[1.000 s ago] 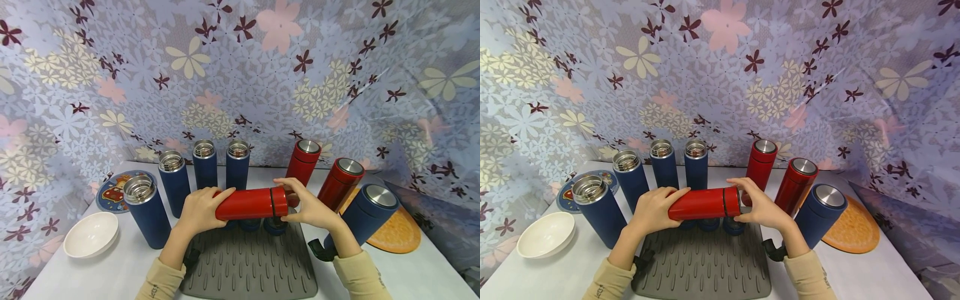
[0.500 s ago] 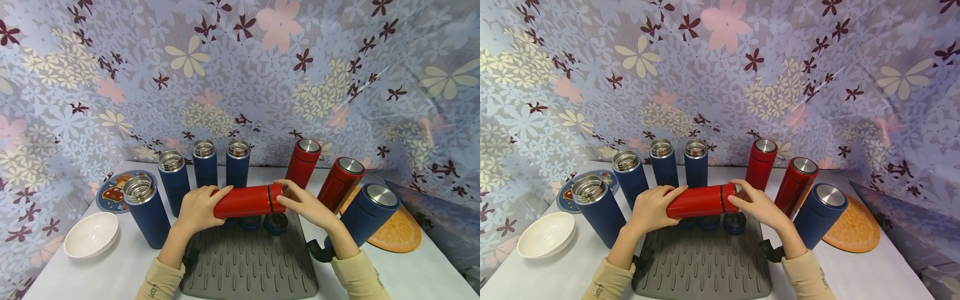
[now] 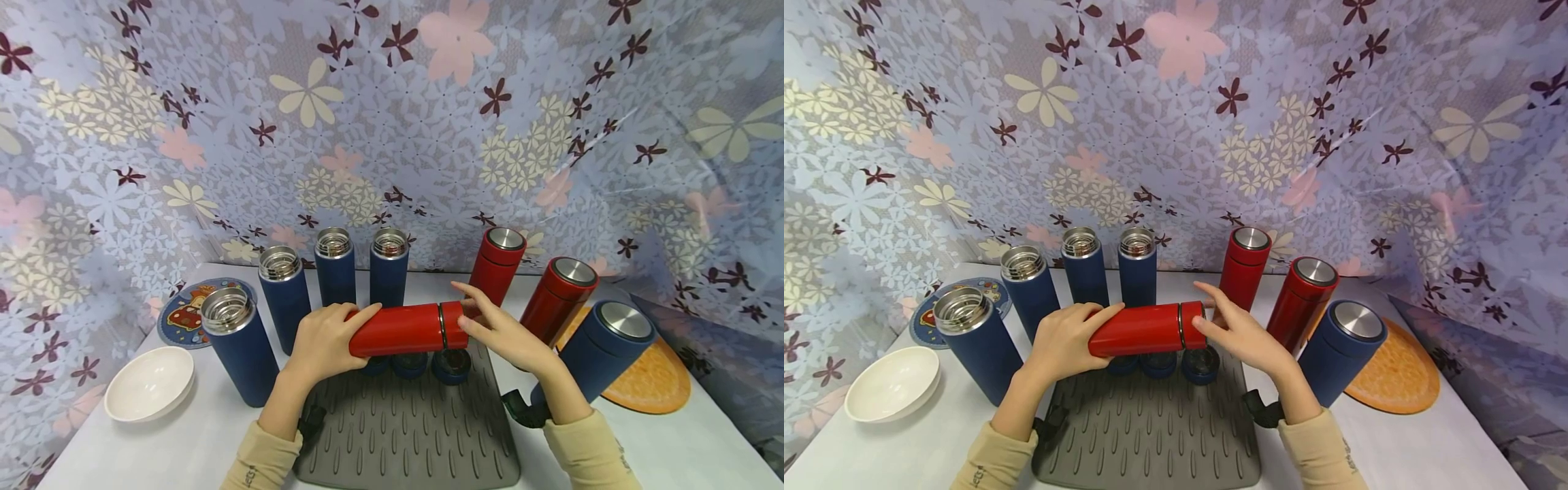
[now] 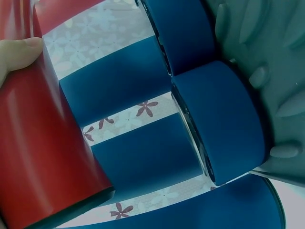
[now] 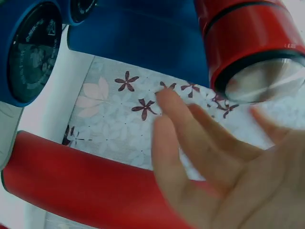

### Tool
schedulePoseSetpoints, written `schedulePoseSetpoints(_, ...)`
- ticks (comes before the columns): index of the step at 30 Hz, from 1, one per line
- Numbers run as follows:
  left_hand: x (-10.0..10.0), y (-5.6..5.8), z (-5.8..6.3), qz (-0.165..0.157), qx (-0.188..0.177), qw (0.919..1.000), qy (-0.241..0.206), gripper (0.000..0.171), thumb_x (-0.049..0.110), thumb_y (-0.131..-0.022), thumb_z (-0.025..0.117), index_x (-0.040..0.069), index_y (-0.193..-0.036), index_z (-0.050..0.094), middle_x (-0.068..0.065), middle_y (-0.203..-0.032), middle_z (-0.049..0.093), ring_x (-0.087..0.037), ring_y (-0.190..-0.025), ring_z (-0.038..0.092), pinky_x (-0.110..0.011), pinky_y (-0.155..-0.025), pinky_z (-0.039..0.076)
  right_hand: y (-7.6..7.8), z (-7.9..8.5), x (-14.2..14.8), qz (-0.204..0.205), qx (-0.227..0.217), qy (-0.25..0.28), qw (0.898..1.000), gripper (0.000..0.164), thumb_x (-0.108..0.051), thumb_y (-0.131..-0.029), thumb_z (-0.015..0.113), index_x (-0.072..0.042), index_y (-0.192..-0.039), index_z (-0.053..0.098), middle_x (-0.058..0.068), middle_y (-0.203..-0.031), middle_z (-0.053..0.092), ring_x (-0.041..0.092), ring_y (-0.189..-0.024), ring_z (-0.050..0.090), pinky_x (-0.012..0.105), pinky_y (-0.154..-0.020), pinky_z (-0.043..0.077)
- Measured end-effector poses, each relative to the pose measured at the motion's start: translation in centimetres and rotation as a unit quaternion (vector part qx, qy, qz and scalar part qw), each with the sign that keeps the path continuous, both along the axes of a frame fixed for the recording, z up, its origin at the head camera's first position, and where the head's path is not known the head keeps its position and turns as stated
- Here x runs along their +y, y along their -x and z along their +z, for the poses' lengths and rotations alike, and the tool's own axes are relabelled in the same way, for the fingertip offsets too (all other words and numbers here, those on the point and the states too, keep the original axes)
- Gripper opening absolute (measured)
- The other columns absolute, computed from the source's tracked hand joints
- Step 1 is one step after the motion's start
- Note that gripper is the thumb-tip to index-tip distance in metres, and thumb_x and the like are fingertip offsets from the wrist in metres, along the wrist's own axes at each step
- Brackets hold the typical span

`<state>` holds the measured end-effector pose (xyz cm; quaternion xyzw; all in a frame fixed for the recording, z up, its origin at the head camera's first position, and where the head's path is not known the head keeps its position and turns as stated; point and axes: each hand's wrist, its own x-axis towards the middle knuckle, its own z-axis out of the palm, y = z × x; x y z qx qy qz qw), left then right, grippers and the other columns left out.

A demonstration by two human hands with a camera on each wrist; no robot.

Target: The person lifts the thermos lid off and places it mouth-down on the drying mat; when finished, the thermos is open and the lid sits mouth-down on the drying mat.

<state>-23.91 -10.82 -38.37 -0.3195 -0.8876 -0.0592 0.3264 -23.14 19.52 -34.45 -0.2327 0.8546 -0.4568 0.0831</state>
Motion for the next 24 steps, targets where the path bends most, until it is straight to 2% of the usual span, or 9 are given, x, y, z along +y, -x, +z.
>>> schedulePoseSetpoints(2, 0.00, 0.04, -0.06, 0.000, 0.000, 1.0000, 0.000, 0.080, 0.040, -0.053, 0.082, 0.026, -0.126, 0.055, -0.003, -0.097, 0.064, -0.019, -0.079, 0.062, -0.034, -0.063, 0.054, 0.02, 0.07, -0.21, -0.022, -0.009, -0.021, 0.999, 0.052, -0.036, -0.097, 0.044, -0.015, -0.142, 0.032, 0.018, -0.128, 0.050, 0.030, -0.106, 0.055, 0.044, -0.083, 0.048)
schedulePoseSetpoints(5, 0.00, 0.07, -0.08, -0.001, 0.001, 1.0000, 0.000, 0.079, 0.040, -0.053, 0.082, 0.026, -0.126, 0.055, -0.003, -0.096, 0.064, -0.019, -0.079, 0.062, -0.034, -0.063, 0.053, 0.12, 0.05, -0.38, -0.034, -0.023, -0.029, 0.999, 0.049, -0.039, -0.096, 0.045, -0.012, -0.137, 0.040, 0.014, -0.117, 0.058, 0.024, -0.098, 0.059, 0.039, -0.078, 0.049)
schedulePoseSetpoints(9, 0.00, 0.16, -0.08, -0.003, 0.000, 1.0000, -0.001, 0.080, 0.040, -0.053, 0.082, 0.026, -0.126, 0.055, -0.003, -0.096, 0.064, -0.019, -0.078, 0.062, -0.034, -0.063, 0.054, 0.39, -0.22, -0.15, -0.011, -0.035, -0.001, 0.999, 0.053, -0.032, -0.093, 0.054, -0.016, -0.140, 0.034, 0.013, -0.116, 0.055, 0.025, -0.101, 0.055, 0.038, -0.080, 0.049)
schedulePoseSetpoints(14, -0.05, 0.20, -0.07, -0.003, -0.002, 1.0000, -0.002, 0.079, 0.040, -0.053, 0.082, 0.026, -0.126, 0.056, -0.003, -0.097, 0.064, -0.019, -0.079, 0.063, -0.034, -0.063, 0.054, 0.53, -0.55, 0.33, 0.034, -0.011, 0.046, 0.998, 0.073, -0.019, -0.083, 0.069, -0.022, -0.143, 0.027, 0.014, -0.121, 0.049, 0.030, -0.103, 0.052, 0.048, -0.081, 0.048)
schedulePoseSetpoints(17, -0.09, 0.18, -0.03, -0.003, -0.001, 1.0000, -0.004, 0.079, 0.040, -0.052, 0.082, 0.026, -0.126, 0.056, -0.003, -0.096, 0.064, -0.019, -0.078, 0.063, -0.034, -0.063, 0.054, 0.59, -0.71, 0.42, 0.051, 0.010, 0.059, 0.997, 0.083, -0.014, -0.078, 0.073, -0.022, -0.144, 0.025, 0.014, -0.129, 0.043, 0.032, -0.106, 0.051, 0.050, -0.080, 0.048)
schedulePoseSetpoints(21, -0.12, 0.18, 0.06, -0.001, 0.001, 1.0000, -0.003, 0.079, 0.040, -0.052, 0.082, 0.026, -0.126, 0.056, -0.003, -0.096, 0.064, -0.019, -0.078, 0.063, -0.034, -0.063, 0.054, 0.70, -0.65, 0.28, 0.045, 0.005, 0.061, 0.997, 0.074, -0.016, -0.087, 0.063, -0.022, -0.146, 0.020, 0.016, -0.141, 0.029, 0.037, -0.113, 0.046, 0.049, -0.084, 0.047)
schedulePoseSetpoints(24, -0.12, 0.19, 0.15, -0.001, 0.004, 1.0000, -0.001, 0.079, 0.040, -0.052, 0.082, 0.026, -0.125, 0.056, -0.003, -0.095, 0.064, -0.019, -0.078, 0.063, -0.034, -0.063, 0.054, 0.72, -0.42, 0.04, 0.013, -0.004, 0.030, 0.999, 0.057, -0.027, -0.096, 0.049, -0.019, -0.146, 0.023, 0.019, -0.139, 0.035, 0.035, -0.113, 0.049, 0.047, -0.086, 0.047)
